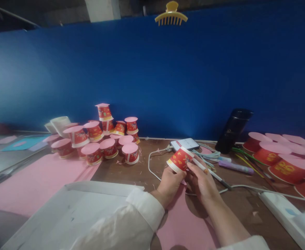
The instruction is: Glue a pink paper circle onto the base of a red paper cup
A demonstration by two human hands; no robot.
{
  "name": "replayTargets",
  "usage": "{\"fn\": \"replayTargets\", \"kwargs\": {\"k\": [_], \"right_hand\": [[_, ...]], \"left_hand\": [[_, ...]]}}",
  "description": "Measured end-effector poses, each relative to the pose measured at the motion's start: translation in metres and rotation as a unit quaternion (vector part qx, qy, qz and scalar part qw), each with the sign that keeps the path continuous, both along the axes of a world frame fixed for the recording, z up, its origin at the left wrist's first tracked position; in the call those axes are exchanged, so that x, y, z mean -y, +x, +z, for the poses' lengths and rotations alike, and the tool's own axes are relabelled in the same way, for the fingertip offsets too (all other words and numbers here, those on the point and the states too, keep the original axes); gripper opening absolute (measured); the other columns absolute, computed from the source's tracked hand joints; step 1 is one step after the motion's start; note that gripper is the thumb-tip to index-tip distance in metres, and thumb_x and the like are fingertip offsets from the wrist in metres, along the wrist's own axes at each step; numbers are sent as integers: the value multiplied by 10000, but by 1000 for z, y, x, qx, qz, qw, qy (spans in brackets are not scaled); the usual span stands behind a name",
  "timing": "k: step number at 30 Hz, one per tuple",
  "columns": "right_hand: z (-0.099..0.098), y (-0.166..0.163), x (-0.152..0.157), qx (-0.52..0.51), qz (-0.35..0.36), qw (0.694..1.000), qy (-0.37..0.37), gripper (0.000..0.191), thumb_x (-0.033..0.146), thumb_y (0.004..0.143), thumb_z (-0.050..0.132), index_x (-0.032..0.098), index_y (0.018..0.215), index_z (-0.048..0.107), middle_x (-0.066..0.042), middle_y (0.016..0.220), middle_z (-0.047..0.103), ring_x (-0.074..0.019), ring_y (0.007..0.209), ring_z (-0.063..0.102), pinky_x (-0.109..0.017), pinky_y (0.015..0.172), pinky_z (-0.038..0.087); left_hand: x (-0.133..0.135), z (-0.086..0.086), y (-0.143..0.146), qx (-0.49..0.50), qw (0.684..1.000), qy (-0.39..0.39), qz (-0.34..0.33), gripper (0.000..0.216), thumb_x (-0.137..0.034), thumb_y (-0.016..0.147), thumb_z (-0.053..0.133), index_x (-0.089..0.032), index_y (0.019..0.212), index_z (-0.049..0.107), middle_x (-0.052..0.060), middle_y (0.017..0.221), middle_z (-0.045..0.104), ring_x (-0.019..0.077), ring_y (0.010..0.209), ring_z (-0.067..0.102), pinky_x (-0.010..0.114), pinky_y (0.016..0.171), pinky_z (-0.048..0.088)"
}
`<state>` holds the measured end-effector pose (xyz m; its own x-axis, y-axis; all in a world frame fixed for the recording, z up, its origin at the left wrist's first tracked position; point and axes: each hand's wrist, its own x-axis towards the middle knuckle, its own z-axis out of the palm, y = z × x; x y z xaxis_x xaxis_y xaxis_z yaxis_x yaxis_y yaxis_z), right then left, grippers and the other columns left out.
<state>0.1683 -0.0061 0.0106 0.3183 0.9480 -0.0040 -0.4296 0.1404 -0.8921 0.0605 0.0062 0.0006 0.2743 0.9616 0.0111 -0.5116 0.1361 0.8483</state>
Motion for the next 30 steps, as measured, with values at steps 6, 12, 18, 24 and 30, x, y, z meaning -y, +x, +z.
{"fn": "replayTargets", "kwargs": {"k": [6, 12, 18, 24, 30], "right_hand": [[4, -3, 1, -18, -22, 1000, -11, 632, 327, 551, 970, 254, 1136, 740, -1, 937, 795, -160, 682, 729, -230, 562, 583], [2, -3, 0, -10, -62, 998, -21, 759, 318, 520, 973, 267, 1226, 698, -4, 997, 798, -185, 767, 756, -256, 619, 619], [4, 3, 3, 213, -236, 948, 17, 576, 438, 730, 857, 237, 1238, 674, -88, 1146, 783, -272, 1072, 755, -384, 870, 651], [15, -1, 19, 334, -276, 894, 115, 472, 577, 976, 585, 271, 1326, 661, -124, 1241, 745, -261, 966, 750, -433, 819, 634], [2, 0, 22, 383, -250, 868, 193, 403, 518, 1008, 567, 322, 1342, 674, -80, 1132, 748, -252, 950, 725, -452, 896, 600]], "left_hand": [[-2, -4, 3, 47, 999, -13, -11, 258, -210, 609, 830, -135, 844, 753, 38, 759, 705, 154, 707, 595, 312, 761, 480], [-1, 3, 1, 140, 985, -91, -42, 355, -170, 513, 839, -133, 854, 749, 35, 734, 706, 131, 653, 598, 264, 664, 443], [-4, 8, -2, 200, 971, -124, -41, 361, -89, 485, 781, -129, 839, 721, 16, 715, 660, 115, 654, 560, 239, 651, 430], [-5, 8, -3, 230, 958, -173, -15, 265, -51, 500, 734, -135, 746, 686, 10, 713, 621, 107, 675, 538, 225, 684, 430], [-7, 10, -6, 256, 940, -225, -19, 290, -19, 517, 718, -133, 783, 702, 37, 775, 656, 129, 715, 577, 252, 707, 452]]}}
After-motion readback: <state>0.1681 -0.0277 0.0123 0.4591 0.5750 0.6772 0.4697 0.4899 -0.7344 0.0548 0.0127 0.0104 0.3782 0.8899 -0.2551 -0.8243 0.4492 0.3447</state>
